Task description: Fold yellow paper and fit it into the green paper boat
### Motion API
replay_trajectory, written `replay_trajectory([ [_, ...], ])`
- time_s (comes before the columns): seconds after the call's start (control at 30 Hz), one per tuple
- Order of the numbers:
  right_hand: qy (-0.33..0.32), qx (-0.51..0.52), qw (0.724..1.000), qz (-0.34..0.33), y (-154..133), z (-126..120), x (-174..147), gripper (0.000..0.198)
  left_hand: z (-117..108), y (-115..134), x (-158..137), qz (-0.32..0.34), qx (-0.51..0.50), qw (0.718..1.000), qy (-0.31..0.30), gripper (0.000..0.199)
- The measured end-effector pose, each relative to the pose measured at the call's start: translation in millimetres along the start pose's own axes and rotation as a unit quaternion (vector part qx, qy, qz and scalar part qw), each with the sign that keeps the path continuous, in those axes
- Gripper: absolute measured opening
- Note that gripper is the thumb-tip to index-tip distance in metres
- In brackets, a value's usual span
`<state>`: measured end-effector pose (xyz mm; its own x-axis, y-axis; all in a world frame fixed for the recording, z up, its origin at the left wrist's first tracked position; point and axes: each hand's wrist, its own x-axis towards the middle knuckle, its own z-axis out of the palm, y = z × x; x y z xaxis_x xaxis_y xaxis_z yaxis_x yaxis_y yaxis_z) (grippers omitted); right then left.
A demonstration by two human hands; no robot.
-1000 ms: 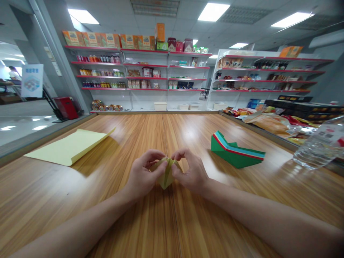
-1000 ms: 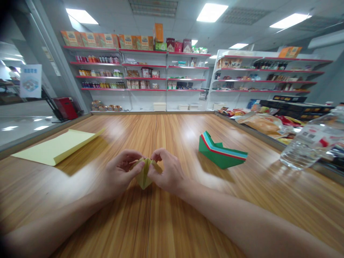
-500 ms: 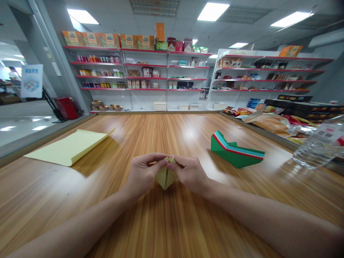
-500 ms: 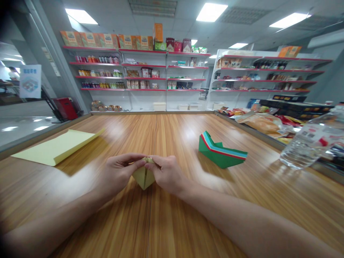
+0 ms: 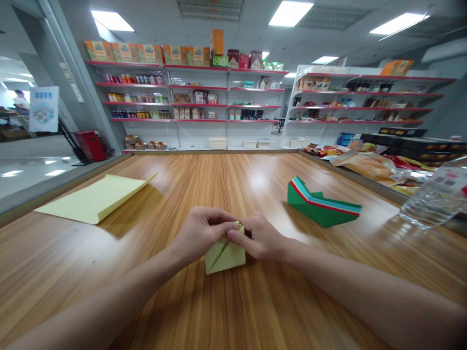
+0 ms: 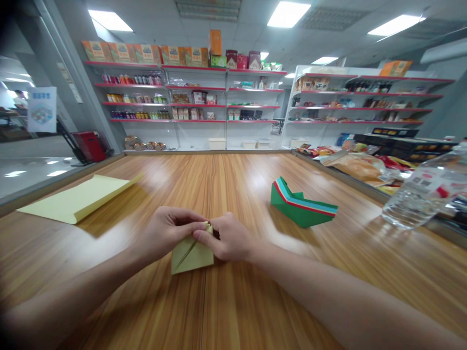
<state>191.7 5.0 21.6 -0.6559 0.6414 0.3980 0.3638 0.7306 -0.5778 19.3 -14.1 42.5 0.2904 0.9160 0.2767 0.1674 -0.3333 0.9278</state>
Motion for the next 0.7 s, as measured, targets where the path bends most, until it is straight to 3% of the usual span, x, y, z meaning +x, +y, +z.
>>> replay_trajectory([
  [0.1, -0.074, 0.056, 0.995, 0.044, 3, -1, 1, 0.051, -1, -2, 2, -0.03, -0.001, 1.0, -0.008, 0.009],
  [0.23, -0.092, 0.107, 0.984, 0.109, 5, -1, 2, 0.062, -1, -6, 3, -0.072, -0.029, 0.996, 0.034, 0.009],
  [0.37, -0.023, 0.124, 0.988, 0.088, 6, -2, 1, 0.061, -8, -8, 7, -0.114, -0.094, 0.984, 0.104, 0.015],
  [0.43, 0.028, 0.114, 0.99, 0.08, 9, -2, 0, 0.06, -17, -8, 11, -0.116, -0.127, 0.971, 0.165, 0.018],
  [0.5, 0.056, 0.124, 0.987, 0.089, 11, -1, -1, 0.06, -25, -6, 14, -0.106, -0.127, 0.968, 0.186, 0.02],
  [0.57, 0.048, 0.159, 0.982, 0.091, 12, 0, 0, 0.06, -28, -4, 15, -0.101, -0.089, 0.981, 0.14, 0.017],
  [0.7, -0.035, 0.169, 0.982, 0.074, 8, 3, 1, 0.057, -17, -3, 8, -0.06, 0.01, 0.998, -0.007, 0.007],
])
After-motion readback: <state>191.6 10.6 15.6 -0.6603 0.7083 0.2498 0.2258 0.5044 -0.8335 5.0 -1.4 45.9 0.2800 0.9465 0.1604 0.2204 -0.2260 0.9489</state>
